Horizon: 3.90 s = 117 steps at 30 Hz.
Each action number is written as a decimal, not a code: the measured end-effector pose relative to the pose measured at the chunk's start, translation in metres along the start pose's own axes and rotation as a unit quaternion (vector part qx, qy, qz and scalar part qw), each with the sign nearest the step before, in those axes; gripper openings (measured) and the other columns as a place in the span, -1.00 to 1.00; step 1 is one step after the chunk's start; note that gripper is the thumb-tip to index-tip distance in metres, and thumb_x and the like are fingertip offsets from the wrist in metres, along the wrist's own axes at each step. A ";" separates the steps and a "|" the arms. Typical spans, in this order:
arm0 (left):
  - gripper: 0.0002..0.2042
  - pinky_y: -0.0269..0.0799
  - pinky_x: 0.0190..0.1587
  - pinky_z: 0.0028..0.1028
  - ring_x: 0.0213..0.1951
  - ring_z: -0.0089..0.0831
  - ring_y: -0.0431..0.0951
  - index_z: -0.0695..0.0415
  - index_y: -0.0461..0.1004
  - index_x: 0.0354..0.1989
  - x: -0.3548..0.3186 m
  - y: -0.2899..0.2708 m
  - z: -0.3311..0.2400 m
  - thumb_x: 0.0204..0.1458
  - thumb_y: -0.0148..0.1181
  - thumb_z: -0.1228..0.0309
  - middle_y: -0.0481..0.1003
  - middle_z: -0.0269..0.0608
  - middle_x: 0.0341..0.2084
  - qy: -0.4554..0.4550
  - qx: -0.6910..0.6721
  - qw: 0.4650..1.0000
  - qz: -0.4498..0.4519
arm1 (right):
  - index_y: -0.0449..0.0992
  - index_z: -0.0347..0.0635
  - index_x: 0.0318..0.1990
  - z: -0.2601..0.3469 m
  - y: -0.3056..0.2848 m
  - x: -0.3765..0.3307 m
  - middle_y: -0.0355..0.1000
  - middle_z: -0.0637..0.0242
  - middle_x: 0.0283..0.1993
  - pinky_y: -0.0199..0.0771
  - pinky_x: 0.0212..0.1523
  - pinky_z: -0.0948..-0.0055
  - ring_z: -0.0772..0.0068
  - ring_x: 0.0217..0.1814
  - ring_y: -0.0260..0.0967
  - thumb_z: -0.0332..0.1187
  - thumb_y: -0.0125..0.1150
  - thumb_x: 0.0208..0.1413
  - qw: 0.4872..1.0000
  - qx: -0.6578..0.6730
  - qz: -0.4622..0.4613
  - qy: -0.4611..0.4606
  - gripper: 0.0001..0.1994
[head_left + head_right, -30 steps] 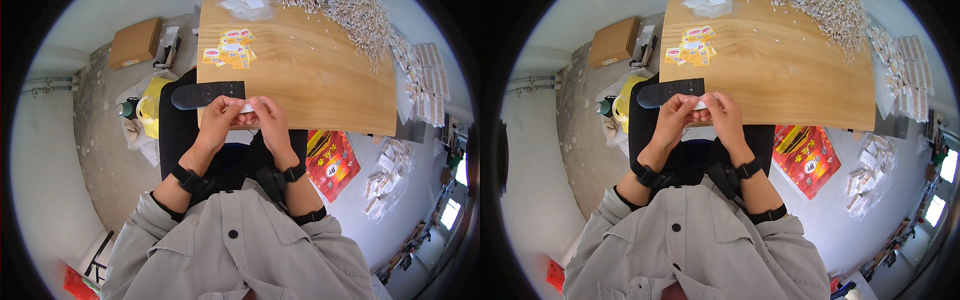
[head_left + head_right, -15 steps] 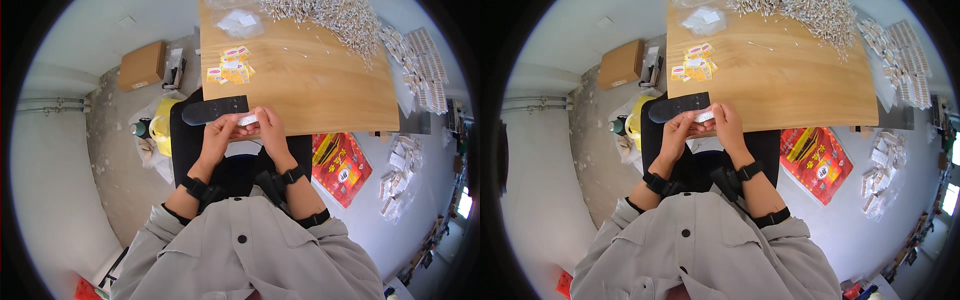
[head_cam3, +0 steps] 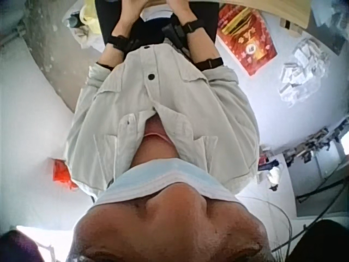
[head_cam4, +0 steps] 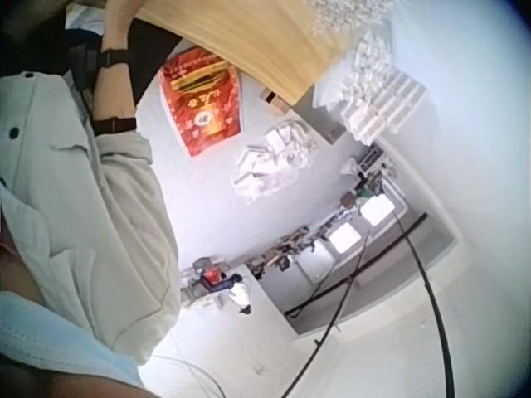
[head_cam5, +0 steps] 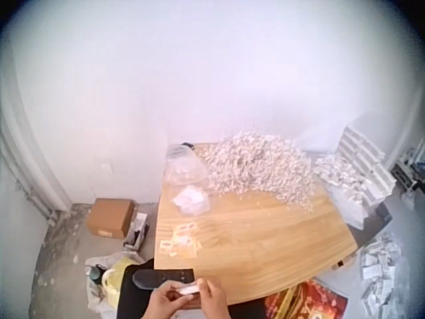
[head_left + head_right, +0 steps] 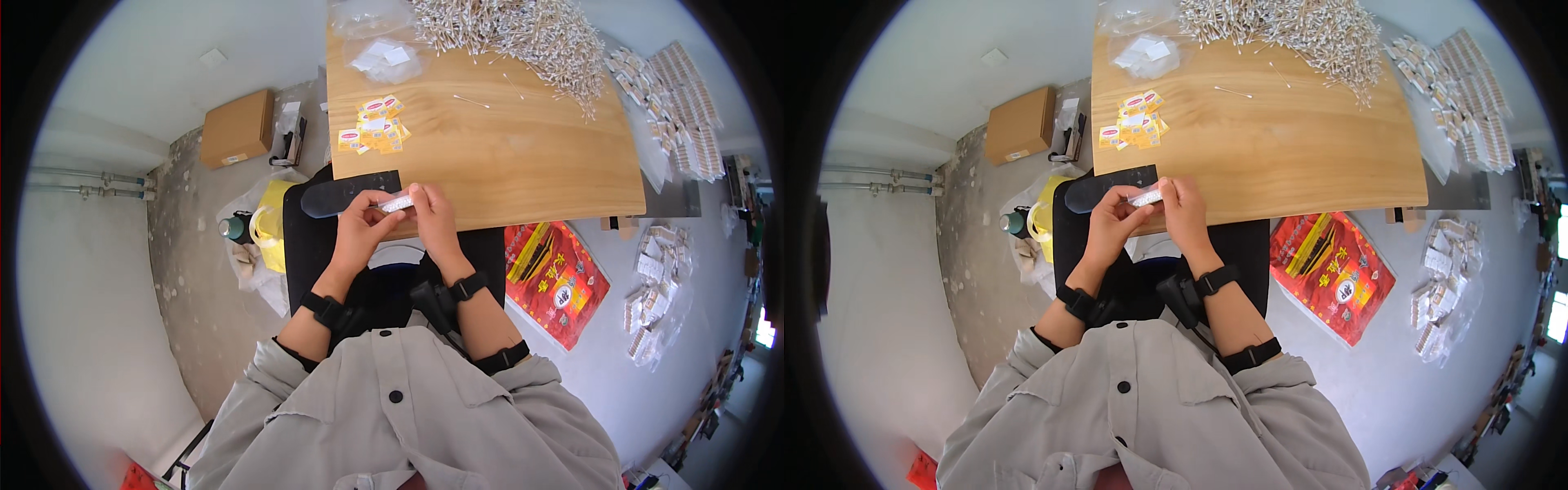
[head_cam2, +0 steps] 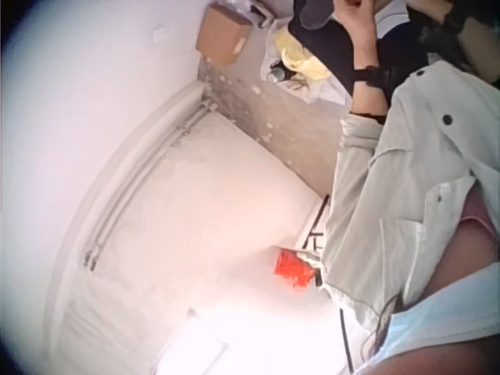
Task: The person sits on the floor and packs cotton swabs into small plastic sleeves. They gather swabs from a large pile on a wooden table, align them into bundles, insert them into clear plastic wrappers, and apply yellow labels to seal the packages.
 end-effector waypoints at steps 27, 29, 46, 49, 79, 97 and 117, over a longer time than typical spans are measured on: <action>-0.75 0.48 -0.36 -0.55 -0.46 -0.50 0.53 0.22 0.59 -0.12 -0.011 0.008 -0.053 -0.02 0.34 0.55 0.47 -0.23 -0.40 0.140 0.236 0.962 -0.005 | 0.54 -0.27 -0.19 0.034 -0.017 0.000 0.45 0.13 -0.32 0.45 -0.34 0.41 0.37 -0.31 0.49 -0.34 0.05 0.22 0.993 -0.047 0.015 0.110 -0.80; -0.75 0.47 -0.36 -0.55 -0.47 -0.51 0.52 0.22 0.59 -0.13 -0.010 0.007 -0.052 -0.02 0.34 0.54 0.47 -0.23 -0.40 0.133 0.229 0.964 -0.004 | 0.55 -0.20 -0.18 0.078 -0.029 -0.005 0.43 0.18 -0.27 0.46 -0.34 0.40 0.35 -0.30 0.48 -0.41 0.10 0.16 0.982 -0.183 -0.003 -0.049 -0.85; -0.74 0.53 -0.10 -0.60 -0.17 -0.60 0.59 0.24 0.51 0.04 0.003 0.012 0.025 0.21 0.16 0.43 0.56 -0.26 -0.16 -0.141 -0.236 0.951 0.144 | 0.50 -0.12 -0.21 0.104 0.029 -0.020 0.37 0.22 -0.26 0.46 -0.34 0.17 0.05 -0.28 0.44 -0.46 0.25 0.01 0.869 -0.395 0.188 -0.230 -0.83; -0.67 0.53 -0.08 -0.60 -0.16 -0.60 0.59 0.20 0.43 0.16 -0.001 0.007 0.026 0.27 0.09 0.36 0.56 -0.24 -0.08 -0.142 -0.276 0.944 0.115 | 0.54 -0.10 -0.20 0.110 0.032 -0.018 0.37 0.21 -0.28 0.44 -0.35 0.18 0.06 -0.32 0.44 -0.45 0.28 0.00 0.862 -0.398 0.180 -0.257 -0.82; -0.37 0.45 -0.16 -0.43 -0.28 -0.41 0.46 0.14 0.45 0.09 -0.044 -0.044 -0.113 -0.26 0.53 0.37 0.38 -0.18 -0.13 0.179 0.192 0.959 -0.111 | 0.50 -0.17 -0.07 0.100 -0.007 -0.021 0.48 0.37 -0.15 0.49 -0.28 0.49 0.48 -0.33 0.46 -0.47 0.25 0.15 0.990 0.080 0.086 0.075 -0.80; -0.76 0.31 -0.42 -0.50 -0.44 -0.46 0.41 0.16 0.63 -0.34 -0.116 -0.008 -0.221 -0.24 0.50 0.51 0.41 -0.28 -0.51 0.394 0.144 0.895 -0.151 | 0.29 -0.06 0.20 0.100 0.053 -0.094 0.40 0.38 0.11 0.44 0.16 0.46 0.51 0.14 0.39 -0.26 0.18 0.25 0.813 0.502 0.261 0.137 -0.60; -0.70 0.36 -0.37 -0.42 -0.43 -0.33 0.47 0.14 0.60 -0.34 -0.114 0.002 -0.225 -0.32 0.54 0.46 0.52 -0.26 -0.49 0.439 0.205 0.862 -0.151 | 0.35 -0.10 0.09 0.085 0.053 -0.092 0.41 0.42 0.07 0.40 0.18 0.44 0.52 0.13 0.37 -0.14 0.11 0.29 0.785 0.546 0.248 0.153 -0.66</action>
Point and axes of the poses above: each hand's wrist, its own x-axis towards the middle knuckle, its own y-axis out of the palm, z = x × y, the point moved 10 cm from there along x, towards the middle knuckle
